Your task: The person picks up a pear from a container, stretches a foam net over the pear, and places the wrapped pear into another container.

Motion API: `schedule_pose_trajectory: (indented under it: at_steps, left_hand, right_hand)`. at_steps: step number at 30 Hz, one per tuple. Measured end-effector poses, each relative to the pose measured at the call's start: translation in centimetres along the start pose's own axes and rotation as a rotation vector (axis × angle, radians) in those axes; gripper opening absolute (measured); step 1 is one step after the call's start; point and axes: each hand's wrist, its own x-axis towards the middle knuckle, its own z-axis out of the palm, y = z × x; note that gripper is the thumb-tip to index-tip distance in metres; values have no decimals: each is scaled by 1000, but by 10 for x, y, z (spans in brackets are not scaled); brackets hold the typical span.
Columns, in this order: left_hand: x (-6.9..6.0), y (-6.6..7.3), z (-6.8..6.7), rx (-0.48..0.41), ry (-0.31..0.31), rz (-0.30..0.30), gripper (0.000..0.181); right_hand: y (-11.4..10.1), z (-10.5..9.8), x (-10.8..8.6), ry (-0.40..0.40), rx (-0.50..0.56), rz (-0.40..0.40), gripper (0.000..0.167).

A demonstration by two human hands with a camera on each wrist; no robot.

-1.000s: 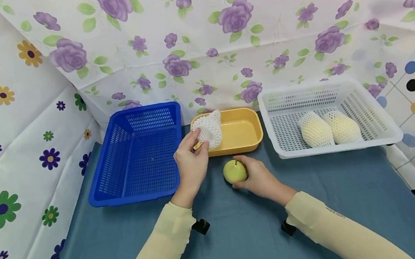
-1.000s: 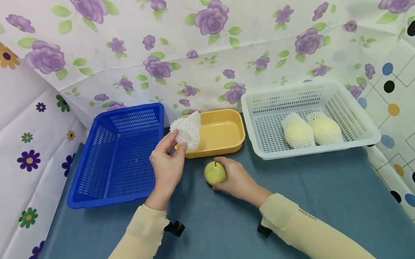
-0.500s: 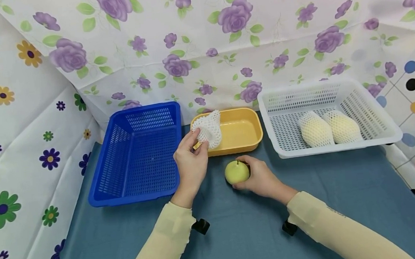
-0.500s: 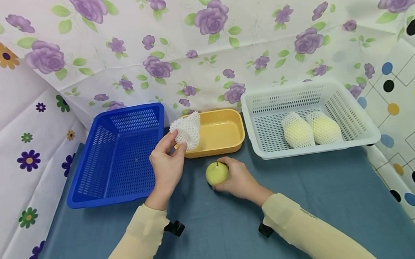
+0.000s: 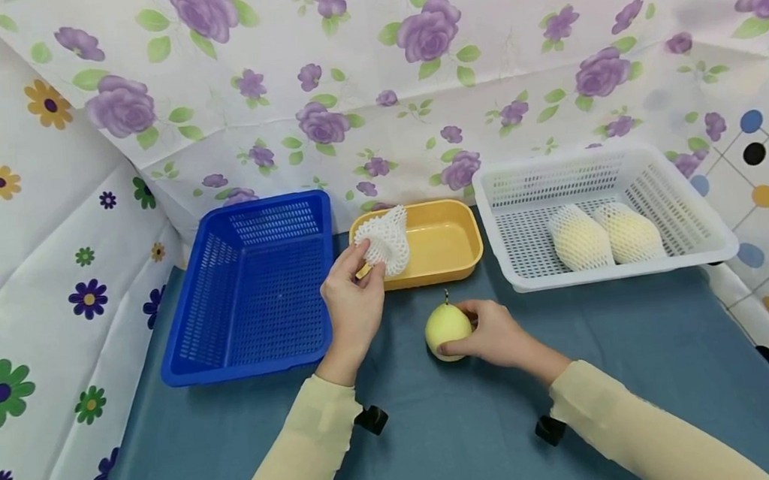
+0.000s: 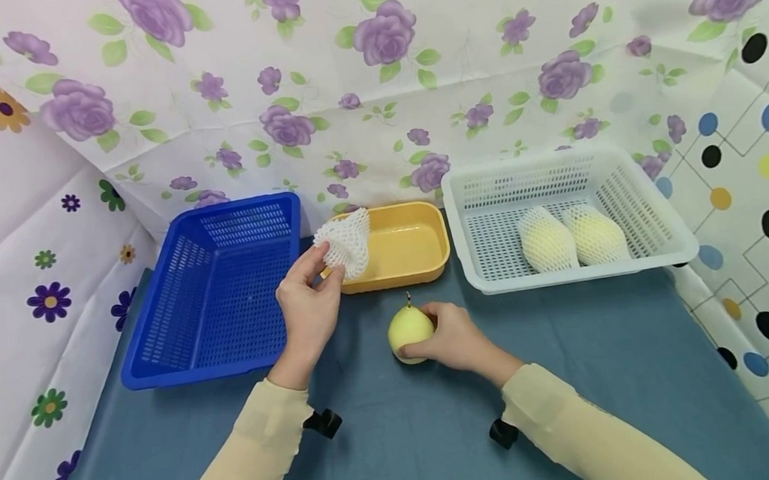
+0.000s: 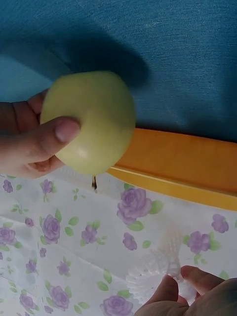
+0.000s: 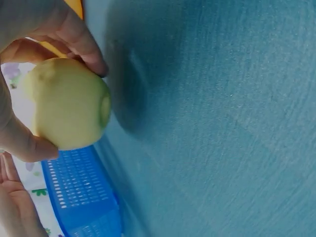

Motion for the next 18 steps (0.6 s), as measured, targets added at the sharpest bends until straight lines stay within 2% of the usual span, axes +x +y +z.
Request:
schedule_pose_trajectory:
  at_steps: [9, 18]
  left_hand:
    - [0, -2, 1, 30, 2, -4, 41]
    - [-1, -2, 1, 27, 0, 0, 42]
  right_hand:
    - [-1, -2, -3, -79, -50, 96, 53]
    - [-1, -3, -4, -159, -51, 158, 53]
